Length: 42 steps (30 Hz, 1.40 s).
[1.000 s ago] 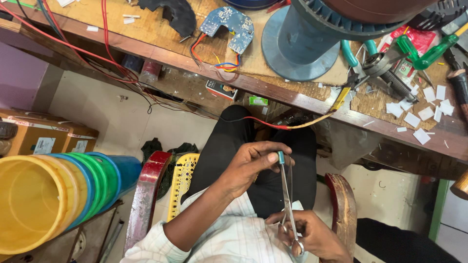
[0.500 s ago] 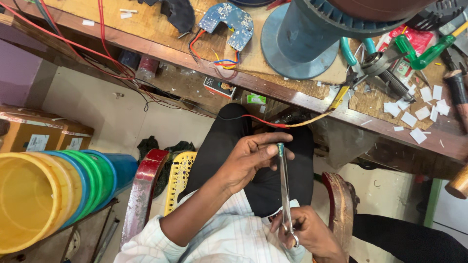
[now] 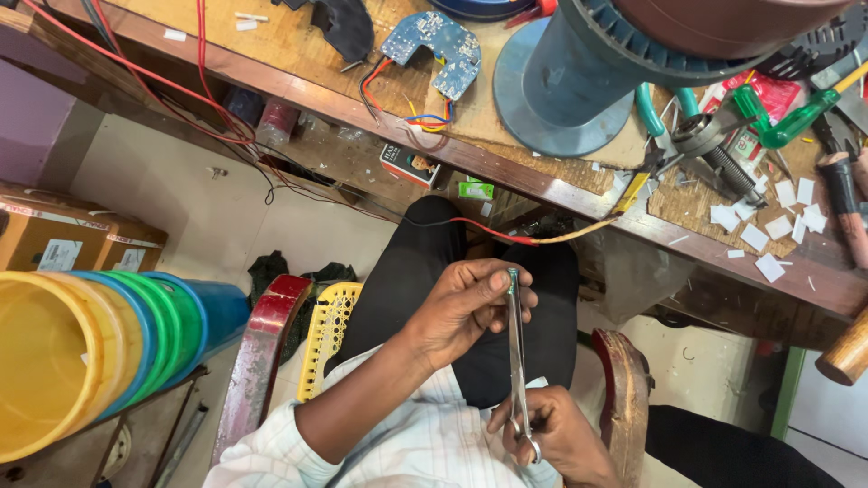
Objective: The person works on a small electronic component with wires, using pliers to strip insulation and a screwdriver to adjust terminals. They handle the component repeatedly, connecting and disconnecting wires while seated at a cluttered workbench.
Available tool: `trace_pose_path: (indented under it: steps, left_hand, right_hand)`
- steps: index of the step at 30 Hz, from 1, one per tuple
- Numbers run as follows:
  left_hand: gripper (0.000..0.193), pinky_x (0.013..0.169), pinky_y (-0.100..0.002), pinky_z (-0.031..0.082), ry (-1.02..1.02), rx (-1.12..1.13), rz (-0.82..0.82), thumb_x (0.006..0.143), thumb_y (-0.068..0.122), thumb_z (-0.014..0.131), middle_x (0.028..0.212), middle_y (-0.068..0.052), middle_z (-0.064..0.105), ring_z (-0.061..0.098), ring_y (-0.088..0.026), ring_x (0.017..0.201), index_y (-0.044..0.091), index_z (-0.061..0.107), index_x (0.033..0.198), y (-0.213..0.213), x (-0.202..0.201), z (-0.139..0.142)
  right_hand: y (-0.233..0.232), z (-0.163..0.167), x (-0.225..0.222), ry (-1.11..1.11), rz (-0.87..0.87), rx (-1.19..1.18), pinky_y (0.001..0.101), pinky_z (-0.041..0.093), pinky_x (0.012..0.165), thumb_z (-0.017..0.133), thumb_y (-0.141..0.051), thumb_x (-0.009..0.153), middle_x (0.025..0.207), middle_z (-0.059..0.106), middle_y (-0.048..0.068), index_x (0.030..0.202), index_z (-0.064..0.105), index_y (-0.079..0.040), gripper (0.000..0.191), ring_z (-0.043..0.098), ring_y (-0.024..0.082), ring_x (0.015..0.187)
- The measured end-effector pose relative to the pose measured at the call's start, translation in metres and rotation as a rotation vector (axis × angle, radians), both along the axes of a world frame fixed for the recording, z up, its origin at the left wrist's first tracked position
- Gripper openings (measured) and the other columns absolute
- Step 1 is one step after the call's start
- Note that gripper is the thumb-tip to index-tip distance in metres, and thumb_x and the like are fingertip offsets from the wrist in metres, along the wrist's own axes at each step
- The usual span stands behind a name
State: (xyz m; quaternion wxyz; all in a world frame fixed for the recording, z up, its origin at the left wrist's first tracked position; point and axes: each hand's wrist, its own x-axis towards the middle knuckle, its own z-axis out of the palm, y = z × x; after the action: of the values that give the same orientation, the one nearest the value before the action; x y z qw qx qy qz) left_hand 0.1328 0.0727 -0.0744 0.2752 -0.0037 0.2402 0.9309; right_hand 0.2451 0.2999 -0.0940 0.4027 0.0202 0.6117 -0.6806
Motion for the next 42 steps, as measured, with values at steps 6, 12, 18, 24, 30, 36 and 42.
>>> trace_pose_path:
  steps: [6, 12, 18, 24, 30, 36, 42]
  left_hand:
    - [0.03, 0.06, -0.02, 0.052, 0.019, 0.016, 0.017, 0.103, 0.029, 0.07, 0.1, -0.012, 0.076, 0.074, -0.018, 0.086, 0.002, 0.07, 0.116, 0.0, -0.003, 0.002]
    - [0.029, 0.06, -0.021, 0.053, 0.025, 0.022, 0.026, 0.104, 0.027, 0.07, 0.101, -0.013, 0.075, 0.075, -0.02, 0.086, 0.001, 0.069, 0.117, -0.001, -0.002, 0.004]
    - [0.03, 0.059, -0.021, 0.054, 0.018, 0.065, -0.031, 0.105, 0.027, 0.068, 0.105, -0.013, 0.075, 0.076, -0.023, 0.089, 0.001, 0.068, 0.12, -0.001, 0.0, 0.003]
    - [0.033, 0.062, -0.021, 0.056, -0.024, 0.108, -0.041, 0.105, 0.029, 0.066, 0.11, -0.015, 0.075, 0.076, -0.025, 0.097, 0.001, 0.066, 0.124, -0.001, -0.004, 0.011]
    - [0.035, 0.063, -0.021, 0.055, 0.098, -0.007, -0.052, 0.109, 0.031, 0.061, 0.117, -0.019, 0.074, 0.075, -0.03, 0.108, 0.001, 0.063, 0.126, -0.007, 0.0, 0.019]
    - [0.036, 0.062, -0.021, 0.053, 0.171, 0.041, -0.111, 0.112, 0.033, 0.057, 0.12, -0.02, 0.073, 0.074, -0.031, 0.107, 0.001, 0.062, 0.129, -0.008, 0.001, 0.023]
    - [0.039, 0.068, -0.025, 0.055, 0.179, 0.035, -0.071, 0.108, 0.036, 0.061, 0.117, -0.019, 0.073, 0.074, -0.025, 0.102, 0.001, 0.064, 0.126, -0.01, 0.002, 0.029]
  right_hand:
    - [-0.002, -0.007, 0.002, -0.016, -0.007, -0.036, 0.0247, 0.05, 0.048, 0.099, -0.016, 0.058, 0.061, 0.071, 0.007, 0.082, 0.075, 0.005, 0.039, 0.067, 0.011, 0.053]
    - [-0.006, -0.006, 0.005, -0.072, 0.013, -0.002, 0.0245, 0.052, 0.048, 0.091, -0.006, 0.067, 0.061, 0.072, 0.008, 0.08, 0.073, 0.005, 0.025, 0.068, 0.012, 0.052]
    - [-0.011, -0.002, 0.006, -0.038, 0.042, 0.022, 0.0256, 0.056, 0.054, 0.086, -0.005, 0.075, 0.064, 0.074, 0.008, 0.083, 0.072, 0.004, 0.018, 0.071, 0.012, 0.057]
    - [-0.015, 0.006, -0.002, 0.166, 0.143, 0.109, 0.0273, 0.06, 0.063, 0.091, -0.015, 0.07, 0.067, 0.079, 0.006, 0.098, 0.077, 0.003, 0.036, 0.075, 0.013, 0.063]
    - [-0.01, 0.001, 0.002, 0.18, 0.115, 0.031, 0.0286, 0.061, 0.071, 0.095, -0.018, 0.067, 0.071, 0.078, 0.006, 0.105, 0.078, 0.005, 0.047, 0.075, 0.013, 0.067]
    - [0.002, -0.009, 0.006, 0.034, 0.111, 0.074, 0.0278, 0.054, 0.052, 0.098, -0.02, 0.057, 0.061, 0.075, 0.007, 0.101, 0.079, 0.003, 0.053, 0.072, 0.015, 0.054]
    - [-0.002, -0.003, 0.004, 0.129, 0.039, 0.081, 0.0275, 0.056, 0.055, 0.098, -0.025, 0.057, 0.064, 0.076, 0.006, 0.095, 0.08, 0.003, 0.05, 0.072, 0.013, 0.058]
